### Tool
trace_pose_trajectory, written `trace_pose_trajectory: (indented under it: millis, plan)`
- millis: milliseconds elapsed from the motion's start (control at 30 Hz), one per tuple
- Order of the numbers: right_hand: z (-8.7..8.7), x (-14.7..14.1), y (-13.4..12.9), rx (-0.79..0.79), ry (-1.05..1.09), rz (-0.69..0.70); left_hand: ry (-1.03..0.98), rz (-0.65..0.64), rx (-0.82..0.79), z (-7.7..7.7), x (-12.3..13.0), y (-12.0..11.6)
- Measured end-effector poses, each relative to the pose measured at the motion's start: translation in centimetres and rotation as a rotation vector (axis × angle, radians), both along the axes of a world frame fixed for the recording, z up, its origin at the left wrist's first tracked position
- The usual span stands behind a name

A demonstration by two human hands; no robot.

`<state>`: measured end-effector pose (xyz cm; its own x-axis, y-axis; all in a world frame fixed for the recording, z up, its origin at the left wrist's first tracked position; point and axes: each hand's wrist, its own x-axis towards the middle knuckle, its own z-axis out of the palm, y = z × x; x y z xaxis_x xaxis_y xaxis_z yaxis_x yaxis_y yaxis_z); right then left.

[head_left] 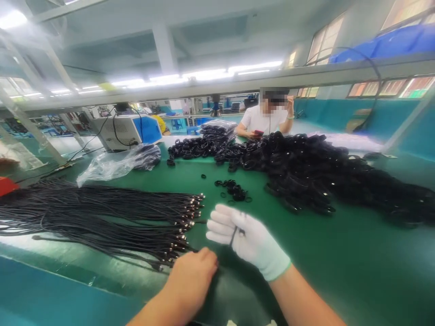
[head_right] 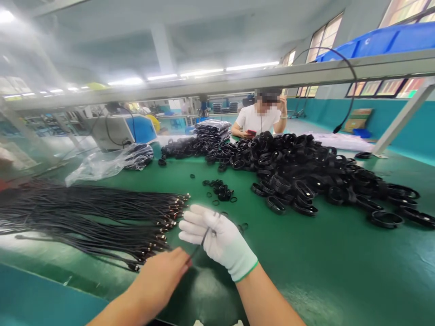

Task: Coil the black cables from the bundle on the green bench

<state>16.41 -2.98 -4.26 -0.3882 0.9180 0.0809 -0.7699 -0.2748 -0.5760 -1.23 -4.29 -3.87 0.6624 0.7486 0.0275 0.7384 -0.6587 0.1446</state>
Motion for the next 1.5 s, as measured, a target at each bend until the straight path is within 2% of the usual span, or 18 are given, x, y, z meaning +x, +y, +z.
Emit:
trace_pose_trajectory:
  millis: [67, 133, 200, 267, 367, 467, 567, 700, 800, 900, 967, 1033, 1100, 1167, 1233, 1367, 1433, 1500]
  plan:
    - [-0.9, -0.3, -0.2, -0.005, -0.078, 0.072, 0.023, -0.084, 0.16, 1.6, 0.0, -0.9]
    - [-1.8, -0.8, -0.8, 0.028, -0.095, 0.249, -0.034, -0.141, 0.269, 4.0, -0.1, -0.2]
    - [-2.0, -1.2, -1.4, 0.07, -0.06, 0.434, -0.114, -0.164, 0.206, 6.1, -0.3, 1.5]
    - [-1.8, -1.5, -2.0, 0.07, -0.026, 0.547, -0.245, -0.161, -0.014, 7.1, -0.5, 3.3]
    - [-1.0, -1.9, -2.6, 0.018, 0.031, 0.612, -0.506, -0.109, -0.399, 6.1, -0.4, 4.7]
    - [-0.3, -2.2, -2.7, 0.033, 0.086, 0.552, -0.661, -0.062, -0.567, 3.5, -0.6, 4.9]
    - [0.3, -1.9, -2.2, 0.062, 0.114, 0.417, -0.573, 0.02, -0.431, 0.9, -1.5, 4.6]
    - [1.1, -0.7, -1.4, 0.034, 0.077, 0.243, -0.235, 0.197, -0.092, -1.0, -2.2, 2.9]
    - [1.3, -0.2, -0.9, 0.011, -0.013, 0.103, -0.057, 0.21, 0.023, -1.1, -1.3, 0.3]
    - [0.9, -0.5, -0.8, -0.034, -0.101, 0.021, -0.008, 0.12, 0.065, -0.5, -0.1, -1.7]
    - [0.1, -0.8, -0.9, -0.076, -0.171, -0.008, -0.023, 0.034, 0.12, 0.2, 0.3, -1.8]
    - [-0.7, -1.2, -1.1, -0.071, -0.212, 0.037, -0.064, -0.073, 0.191, 1.3, 0.0, -0.8]
    - [-1.3, -1.4, -1.4, -0.014, -0.212, 0.178, -0.113, -0.18, 0.215, 2.7, -0.7, 0.8]
    - [-1.7, -1.5, -1.7, 0.023, -0.188, 0.36, -0.182, -0.235, 0.134, 4.1, -1.4, 2.5]
    - [-1.8, -1.7, -2.1, 0.0, -0.155, 0.484, -0.305, -0.229, -0.065, 4.7, -1.8, 3.9]
    - [-1.7, -2.8, -2.7, -0.052, -0.028, 0.596, -0.64, -0.146, -0.551, 3.3, -1.5, 4.9]
    - [-1.4, -3.4, -2.8, -0.084, 0.091, 0.619, -0.746, -0.084, -0.644, 2.0, -1.3, 4.9]
    - [-0.9, -3.6, -2.7, -0.12, 0.195, 0.549, -0.768, -0.03, -0.621, 0.9, -1.5, 4.8]
